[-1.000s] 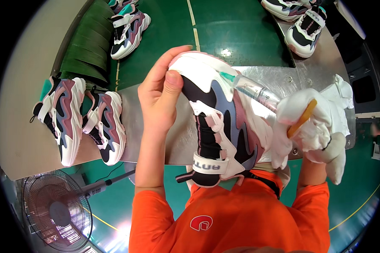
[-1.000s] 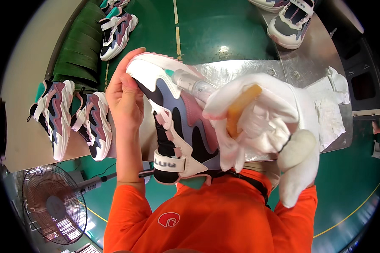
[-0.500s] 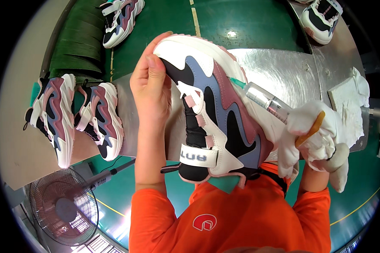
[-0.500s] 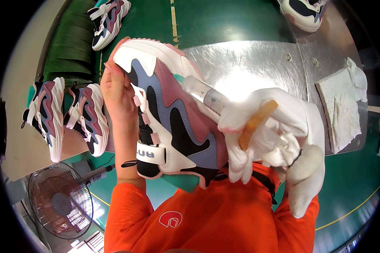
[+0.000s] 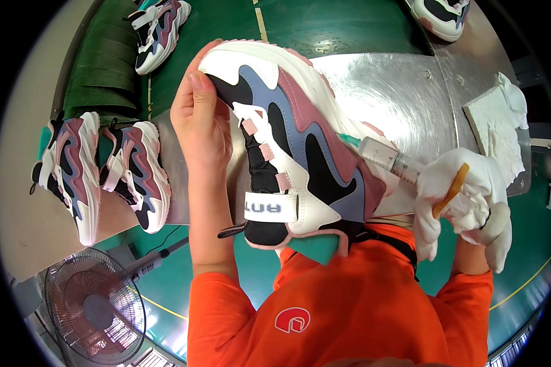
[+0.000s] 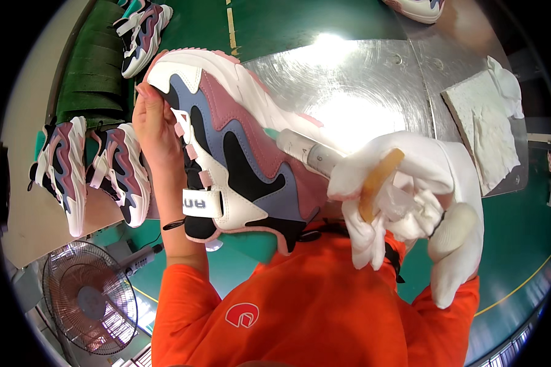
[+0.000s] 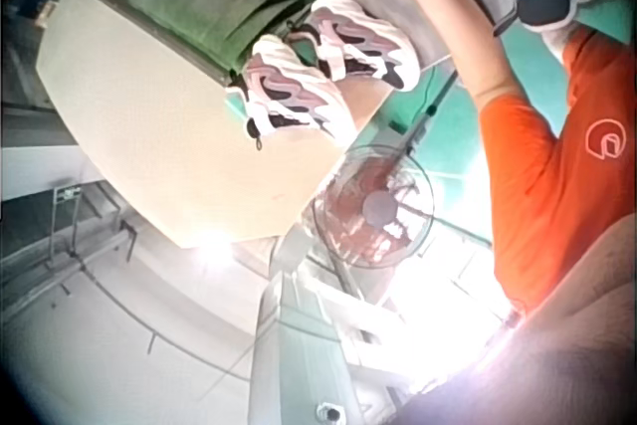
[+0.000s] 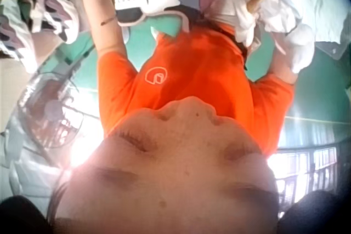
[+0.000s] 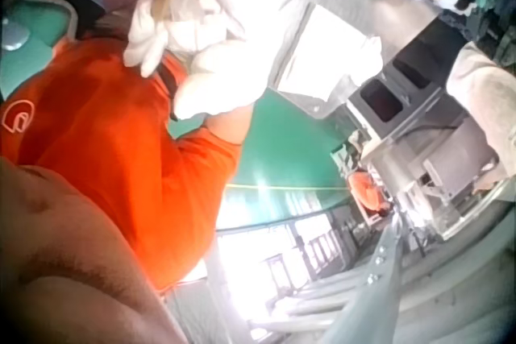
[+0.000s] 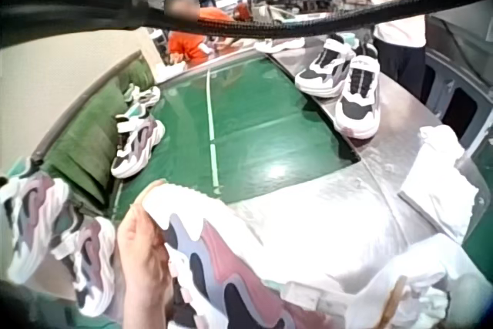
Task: The person applies glue to the sole and upper edges of sneakers using a syringe. They handle multiple sneakers one at a time, rotating each shoe to access different areas, and place them back on the conveyor after treatment.
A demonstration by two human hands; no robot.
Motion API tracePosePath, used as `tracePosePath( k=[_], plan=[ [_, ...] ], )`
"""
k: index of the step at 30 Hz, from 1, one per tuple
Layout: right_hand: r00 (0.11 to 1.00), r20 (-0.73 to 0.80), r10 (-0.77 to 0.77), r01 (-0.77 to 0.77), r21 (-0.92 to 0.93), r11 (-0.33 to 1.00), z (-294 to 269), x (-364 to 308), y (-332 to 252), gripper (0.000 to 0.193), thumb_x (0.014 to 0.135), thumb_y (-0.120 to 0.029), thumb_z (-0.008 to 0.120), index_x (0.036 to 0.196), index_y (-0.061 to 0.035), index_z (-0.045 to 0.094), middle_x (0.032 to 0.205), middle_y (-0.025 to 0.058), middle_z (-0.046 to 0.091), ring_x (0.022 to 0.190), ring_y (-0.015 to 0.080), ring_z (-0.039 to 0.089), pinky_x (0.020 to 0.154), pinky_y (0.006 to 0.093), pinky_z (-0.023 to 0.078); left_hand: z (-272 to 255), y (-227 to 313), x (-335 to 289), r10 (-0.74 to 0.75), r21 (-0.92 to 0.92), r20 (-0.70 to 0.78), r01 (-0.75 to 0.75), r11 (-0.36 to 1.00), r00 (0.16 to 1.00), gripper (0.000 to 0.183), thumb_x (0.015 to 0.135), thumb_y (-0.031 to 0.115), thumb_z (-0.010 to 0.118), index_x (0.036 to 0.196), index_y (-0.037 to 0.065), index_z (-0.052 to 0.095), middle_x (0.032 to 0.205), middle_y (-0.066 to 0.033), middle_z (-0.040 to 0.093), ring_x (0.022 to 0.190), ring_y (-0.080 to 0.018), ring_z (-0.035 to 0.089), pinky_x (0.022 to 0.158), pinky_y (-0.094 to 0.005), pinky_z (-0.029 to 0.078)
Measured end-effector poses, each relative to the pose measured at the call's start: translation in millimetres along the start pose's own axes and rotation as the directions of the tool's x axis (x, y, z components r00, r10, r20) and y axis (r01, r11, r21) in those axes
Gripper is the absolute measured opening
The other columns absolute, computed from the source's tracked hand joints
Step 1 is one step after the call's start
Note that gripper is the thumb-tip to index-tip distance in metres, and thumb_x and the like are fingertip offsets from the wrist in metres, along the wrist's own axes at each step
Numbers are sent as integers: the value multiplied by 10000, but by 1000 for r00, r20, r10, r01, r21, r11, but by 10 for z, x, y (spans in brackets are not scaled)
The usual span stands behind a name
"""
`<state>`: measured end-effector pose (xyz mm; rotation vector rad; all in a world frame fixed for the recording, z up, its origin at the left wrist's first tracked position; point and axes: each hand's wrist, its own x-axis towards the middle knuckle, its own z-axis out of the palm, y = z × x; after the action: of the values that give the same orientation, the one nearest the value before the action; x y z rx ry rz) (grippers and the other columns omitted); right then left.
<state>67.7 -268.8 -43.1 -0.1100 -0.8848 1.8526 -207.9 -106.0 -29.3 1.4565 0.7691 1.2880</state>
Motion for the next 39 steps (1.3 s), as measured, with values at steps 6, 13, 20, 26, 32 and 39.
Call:
tracePosePath(
  k=[6,13,20,26,32,39],
  plan=[
    [999,45,21,-19,-37,999,96,-101,-67,835,592,-90,870,1185,235,380,1037,311,518,833,324,642,634,332,590,13,-20,-9,-35,-79,-17,34,996,999,452,1000,287,493,1262,-81,512,1167,-141,613,1061,-179,594,948,-301,457],
    [998,63,23,-19,-53,998,167,-204,-117,881,574,-80,881,1208,248,364,1068,320,512,861,325,644,647,323,594,61,-1,-17,-82,-115,-47,77,990,995,435,1002,289,491,1240,-72,535,1153,-124,617,1053,-165,592,935,-284,457],
    [999,9,31,-30,-36,999,153,-318,-138,910,581,-101,880,1219,255,338,1002,291,535,824,319,644,651,332,592,23,-30,8,-108,-35,-85,105,994,991,418,1003,292,492,1213,-63,561,1114,-102,635,1004,-143,604,870,-257,473],
    [998,29,-64,64,12,998,11,-427,-60,953,564,-119,897,1220,262,322,987,292,532,820,330,641,642,347,596,31,-68,33,-175,-21,-132,174,985,976,389,1002,294,499,1152,-51,598,982,-50,650,843,-77,592,732,-206,465],
    [977,55,-207,203,72,977,-172,-517,112,995,545,-135,916,1220,268,307,971,294,530,819,339,639,634,365,600,-18,-167,75,-289,89,-283,325,942,914,333,976,337,556,1023,23,655,633,119,410,525,32,296,456,-157,206],
    [933,55,-356,342,180,922,-281,-531,341,1022,526,-120,930,1230,266,297,983,291,523,831,345,636,647,381,605,-58,-144,123,-292,274,-297,375,886,909,394,949,424,574,903,42,659,630,73,500,528,-11,408,464,-192,292]
  ],
)
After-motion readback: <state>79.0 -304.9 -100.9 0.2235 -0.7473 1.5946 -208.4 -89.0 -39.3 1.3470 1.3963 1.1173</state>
